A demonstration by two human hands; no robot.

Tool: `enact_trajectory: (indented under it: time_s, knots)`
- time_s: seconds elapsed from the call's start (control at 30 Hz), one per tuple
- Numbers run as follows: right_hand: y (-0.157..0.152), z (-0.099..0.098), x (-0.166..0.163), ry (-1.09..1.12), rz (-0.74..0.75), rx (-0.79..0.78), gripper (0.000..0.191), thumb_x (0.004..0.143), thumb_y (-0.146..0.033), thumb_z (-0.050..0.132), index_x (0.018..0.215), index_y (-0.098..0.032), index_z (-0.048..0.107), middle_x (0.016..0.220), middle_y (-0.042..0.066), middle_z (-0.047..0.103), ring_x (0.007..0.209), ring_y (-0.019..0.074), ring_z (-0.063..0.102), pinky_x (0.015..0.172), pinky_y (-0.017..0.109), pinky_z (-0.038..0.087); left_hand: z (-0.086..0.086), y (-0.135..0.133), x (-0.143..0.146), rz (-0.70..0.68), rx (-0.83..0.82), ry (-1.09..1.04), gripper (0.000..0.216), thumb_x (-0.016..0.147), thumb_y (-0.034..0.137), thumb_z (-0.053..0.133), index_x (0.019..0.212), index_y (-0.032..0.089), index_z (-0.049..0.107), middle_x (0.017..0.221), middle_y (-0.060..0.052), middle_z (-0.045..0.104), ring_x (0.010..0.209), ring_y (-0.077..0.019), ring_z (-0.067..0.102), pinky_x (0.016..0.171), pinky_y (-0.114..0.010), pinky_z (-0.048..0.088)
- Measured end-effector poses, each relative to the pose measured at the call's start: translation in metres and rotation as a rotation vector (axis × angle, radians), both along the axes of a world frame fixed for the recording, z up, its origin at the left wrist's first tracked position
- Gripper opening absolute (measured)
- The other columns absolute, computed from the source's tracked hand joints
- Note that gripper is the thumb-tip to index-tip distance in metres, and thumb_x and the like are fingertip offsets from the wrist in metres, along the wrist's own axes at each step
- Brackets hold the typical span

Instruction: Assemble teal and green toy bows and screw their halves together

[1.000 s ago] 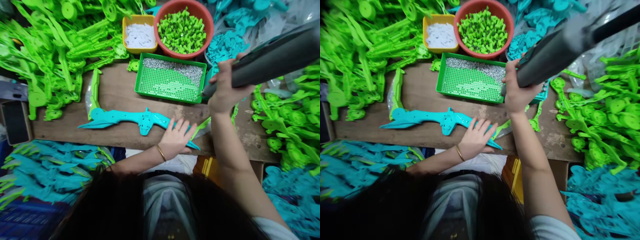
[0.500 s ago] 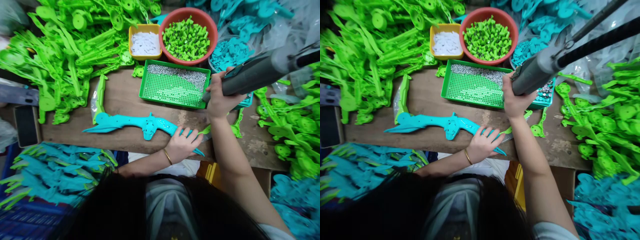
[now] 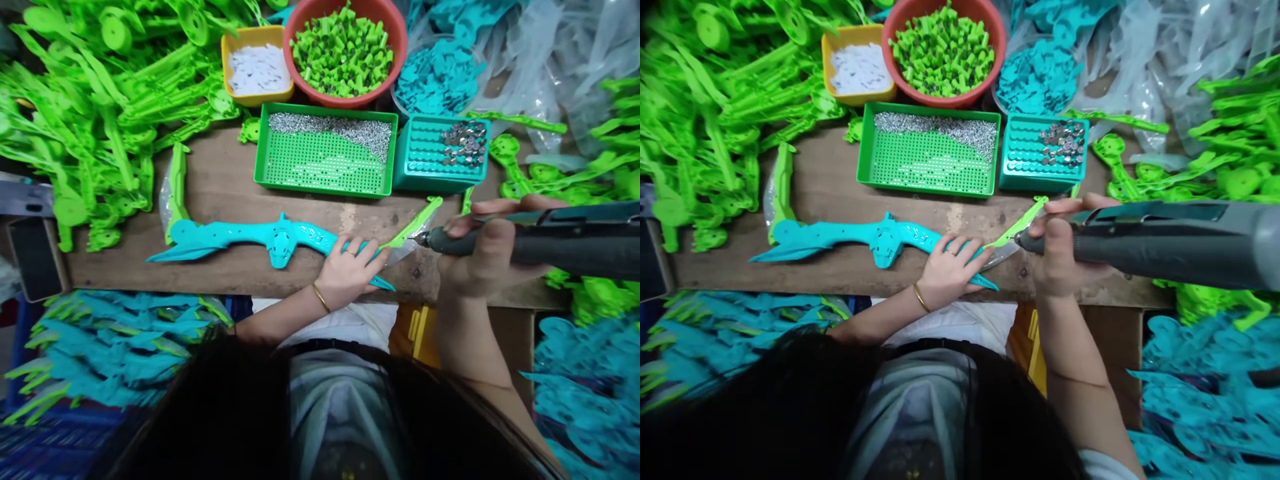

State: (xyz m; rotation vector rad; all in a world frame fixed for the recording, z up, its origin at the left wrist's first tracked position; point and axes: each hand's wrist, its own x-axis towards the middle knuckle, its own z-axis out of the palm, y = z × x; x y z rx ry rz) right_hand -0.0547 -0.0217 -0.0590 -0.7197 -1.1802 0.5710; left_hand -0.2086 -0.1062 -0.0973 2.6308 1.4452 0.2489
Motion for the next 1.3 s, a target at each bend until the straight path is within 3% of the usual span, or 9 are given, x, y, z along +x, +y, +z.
enact_trajectory:
  time_s: [0.2,0.37,0.53,0.67,0.8,0.93,1.3]
  knots:
    - [0.002,-0.013,-0.005,-0.030,0.009,-0.100,0.021,0.080,-0.027,0.069,0.101,-0.028,0.062,0.068,-0.007,0.058,0.047,0.0050,0.053,0.044,0.019,0.045,0.000,0.000,0.001,-0.002,-0.005,-0.002,0.065,0.085,0.056,0.061,0.137,0.019,0.049,0.136,-0.012,0.056,0.117,-0.0290,0.052,0.102,-0.048,0.038]
    - [0.000,-0.019,-0.002,-0.059,0.114,-0.113,0.031,0.078,-0.022,0.071,0.108,-0.030,0.064,0.071,-0.007,0.061,0.050,0.0051,0.054,0.046,0.019,0.047,0.001,-0.001,0.003,0.016,-0.019,-0.005,0.066,0.082,0.054,0.065,0.135,0.018,0.049,0.136,-0.010,0.056,0.117,-0.0290,0.051,0.102,-0.049,0.038]
    - [0.013,0.005,-0.008,-0.116,0.141,-0.230,0.031,0.077,-0.021,0.072,0.106,-0.029,0.065,0.075,-0.006,0.066,0.049,0.0074,0.055,0.044,0.022,0.047,-0.001,-0.002,0.003,0.023,-0.005,-0.036,0.068,0.079,0.054,0.068,0.135,0.019,0.050,0.134,-0.008,0.057,0.116,-0.0282,0.051,0.103,-0.049,0.038]
    - [0.044,0.020,-0.038,-0.023,0.067,-0.096,0.029,0.078,-0.027,0.073,0.105,-0.028,0.064,0.085,-0.004,0.069,0.048,0.0061,0.055,0.043,0.022,0.046,-0.003,-0.003,0.002,0.021,0.022,-0.051,0.070,0.078,0.056,0.069,0.135,0.019,0.050,0.134,-0.008,0.056,0.115,-0.0285,0.050,0.102,-0.049,0.039]
    - [0.068,-0.001,-0.071,-0.006,0.058,-0.119,0.026,0.079,-0.031,0.072,0.102,-0.026,0.059,0.083,-0.004,0.066,0.048,0.0069,0.056,0.046,0.024,0.050,-0.001,-0.003,0.002,0.014,0.011,-0.048,0.071,0.078,0.056,0.069,0.136,0.018,0.049,0.134,-0.009,0.055,0.114,-0.0284,0.050,0.100,-0.049,0.042]
    - [0.075,-0.023,-0.080,-0.031,0.075,-0.167,0.031,0.077,-0.037,0.073,0.101,-0.026,0.057,0.081,-0.005,0.066,0.046,0.0076,0.056,0.045,0.025,0.051,-0.001,-0.002,0.000,-0.007,0.015,-0.050,0.073,0.078,0.056,0.068,0.137,0.017,0.048,0.136,-0.010,0.054,0.113,-0.0285,0.050,0.100,-0.050,0.042]
    - [0.072,-0.025,-0.083,0.027,0.146,-0.171,0.032,0.074,-0.028,0.075,0.102,-0.024,0.060,0.078,-0.005,0.067,0.047,0.0073,0.056,0.043,0.023,0.049,-0.002,-0.002,0.000,-0.007,0.017,-0.040,0.073,0.078,0.058,0.068,0.136,0.018,0.049,0.137,-0.011,0.054,0.114,-0.0289,0.053,0.100,-0.049,0.042]
